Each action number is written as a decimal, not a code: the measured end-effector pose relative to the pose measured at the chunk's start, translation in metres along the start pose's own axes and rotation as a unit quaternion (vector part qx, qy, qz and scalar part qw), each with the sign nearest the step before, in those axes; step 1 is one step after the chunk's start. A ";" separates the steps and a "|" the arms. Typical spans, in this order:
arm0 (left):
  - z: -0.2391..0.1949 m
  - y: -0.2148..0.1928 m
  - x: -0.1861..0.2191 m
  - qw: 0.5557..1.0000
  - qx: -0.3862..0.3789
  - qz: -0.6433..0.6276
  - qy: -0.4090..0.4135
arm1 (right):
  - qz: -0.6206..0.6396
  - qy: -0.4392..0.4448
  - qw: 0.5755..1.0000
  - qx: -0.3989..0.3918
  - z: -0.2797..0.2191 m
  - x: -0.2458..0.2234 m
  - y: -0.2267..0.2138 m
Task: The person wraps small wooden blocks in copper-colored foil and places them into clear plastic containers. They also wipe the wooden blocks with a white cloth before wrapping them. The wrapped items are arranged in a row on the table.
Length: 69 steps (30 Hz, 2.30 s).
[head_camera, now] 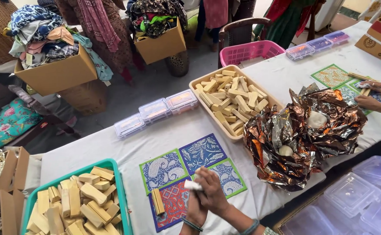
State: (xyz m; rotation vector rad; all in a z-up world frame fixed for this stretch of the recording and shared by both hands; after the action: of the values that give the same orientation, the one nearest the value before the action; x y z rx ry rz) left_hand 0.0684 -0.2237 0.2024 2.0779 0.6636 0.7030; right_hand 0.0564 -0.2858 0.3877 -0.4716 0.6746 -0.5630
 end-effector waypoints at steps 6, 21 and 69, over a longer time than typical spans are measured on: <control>-0.001 -0.013 -0.002 0.983 0.068 0.167 0.021 | 0.043 0.193 0.980 -0.015 0.005 0.078 0.036; 0.049 -0.081 0.037 0.990 -0.053 -0.008 0.134 | 0.016 -0.058 0.997 -0.055 -0.009 0.011 0.046; -0.033 0.003 0.079 0.879 0.073 0.429 0.197 | 0.043 0.173 0.967 -0.181 0.024 0.079 0.070</control>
State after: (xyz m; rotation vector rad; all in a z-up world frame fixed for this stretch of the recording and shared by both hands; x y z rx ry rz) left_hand 0.1023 -0.1555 0.2406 2.3656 -0.0607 1.6441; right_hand 0.1471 -0.2770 0.3290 -0.6892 1.1368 -0.4430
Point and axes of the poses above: each hand's wrist, its own z-axis towards the middle knuckle, its own y-axis out of the palm, x = y × z, the point moved 8 cm from there along z, towards the middle knuckle, and after that the axes turned 10 degrees about -y, right-handed, at the moved point
